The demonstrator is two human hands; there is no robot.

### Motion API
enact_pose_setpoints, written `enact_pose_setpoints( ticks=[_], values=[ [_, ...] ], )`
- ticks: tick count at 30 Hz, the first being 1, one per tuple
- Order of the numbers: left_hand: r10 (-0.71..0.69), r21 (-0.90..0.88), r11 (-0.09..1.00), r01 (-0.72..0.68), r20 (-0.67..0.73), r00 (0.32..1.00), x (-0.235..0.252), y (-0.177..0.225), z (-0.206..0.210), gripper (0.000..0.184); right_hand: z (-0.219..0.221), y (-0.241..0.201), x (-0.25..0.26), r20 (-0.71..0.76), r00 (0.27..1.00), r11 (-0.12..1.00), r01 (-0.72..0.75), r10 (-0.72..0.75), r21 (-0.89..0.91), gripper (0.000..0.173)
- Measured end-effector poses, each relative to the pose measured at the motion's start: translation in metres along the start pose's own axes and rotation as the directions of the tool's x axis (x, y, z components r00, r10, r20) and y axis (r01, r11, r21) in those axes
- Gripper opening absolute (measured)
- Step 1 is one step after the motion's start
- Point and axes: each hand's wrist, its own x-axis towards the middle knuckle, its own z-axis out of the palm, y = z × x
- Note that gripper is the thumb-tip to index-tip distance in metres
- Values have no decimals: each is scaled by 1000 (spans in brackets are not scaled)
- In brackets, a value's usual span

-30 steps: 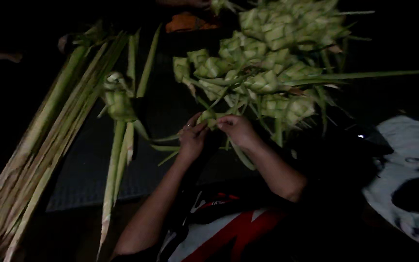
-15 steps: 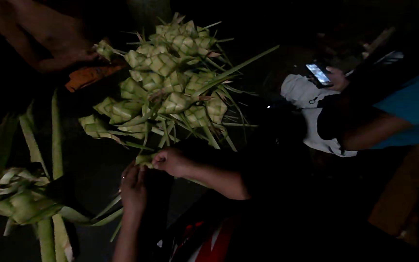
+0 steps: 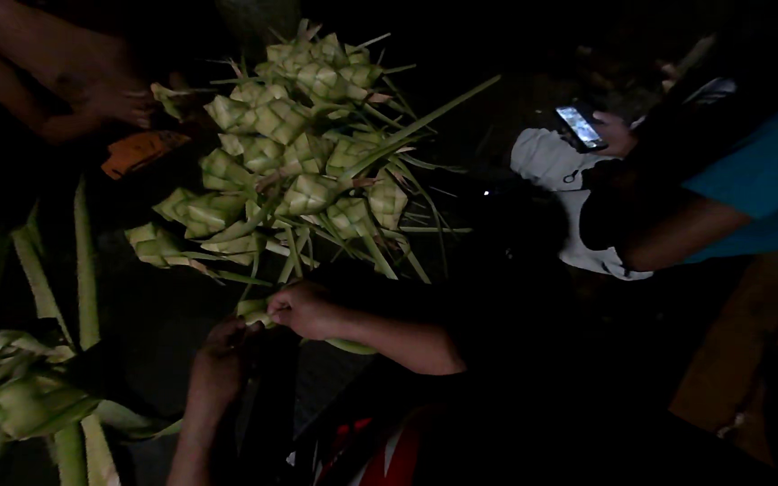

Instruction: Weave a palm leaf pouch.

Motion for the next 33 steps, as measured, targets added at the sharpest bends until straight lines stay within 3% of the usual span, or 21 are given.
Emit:
enact_pose_setpoints(
  ticks=[3, 6, 10, 13, 16, 21, 23, 25, 27, 31, 33],
  values=[
    [54, 37, 998, -53, -35, 998, 0, -3, -1, 19, -1, -4, -3, 17, 1000, 1000, -6, 6, -25, 24],
    [139, 186, 975, -125, -60, 988, 0, 1, -5, 29, -2, -18, -11, 2, 999, 962, 49, -50, -267, 28],
    [18, 204, 979, 2, -95, 995, -3, 26, -8, 40, 2, -27, -4, -73, 956, 798, 195, -285, -570, 44],
    [-28, 148, 988, 36, -57, 998, -2, 26, -8, 25, -3, -33, 4, 91, 945, 676, 290, -315, -678, 55],
    [-47, 0, 999, 47, -29, 998, 3, 9, -13, 15, -7, -27, 18, 303, 931, 665, 360, -206, -655, 61],
    [-107, -177, 981, 84, -127, 986, 0, -47, -72, 17, -24, -22, 34, 343, 938, 702, 279, -53, -656, 64],
    [-159, -360, 930, 74, -214, 964, -11, -68, -107, 19, -30, -17, 34, 353, 935, 714, 275, -41, -644, 67],
    [-219, -596, 802, 18, -267, 938, -23, -80, -140, 22, -34, -12, 33, 363, 930, 737, 283, -54, -614, 68],
    [-302, -721, 691, -58, -360, 883, -34, -84, -161, 19, -36, -7, 33, 371, 926, 743, 300, -75, -598, 68],
    [-369, -749, 608, -263, -559, 742, -41, -85, -175, 10, -38, -3, 34, 371, 925, 766, 296, -81, -571, 68],
    [-356, -754, 571, -324, -584, 730, -39, -84, -170, 17, -37, -3, 30, 336, 938, 791, 265, -80, -551, 67]
  ],
)
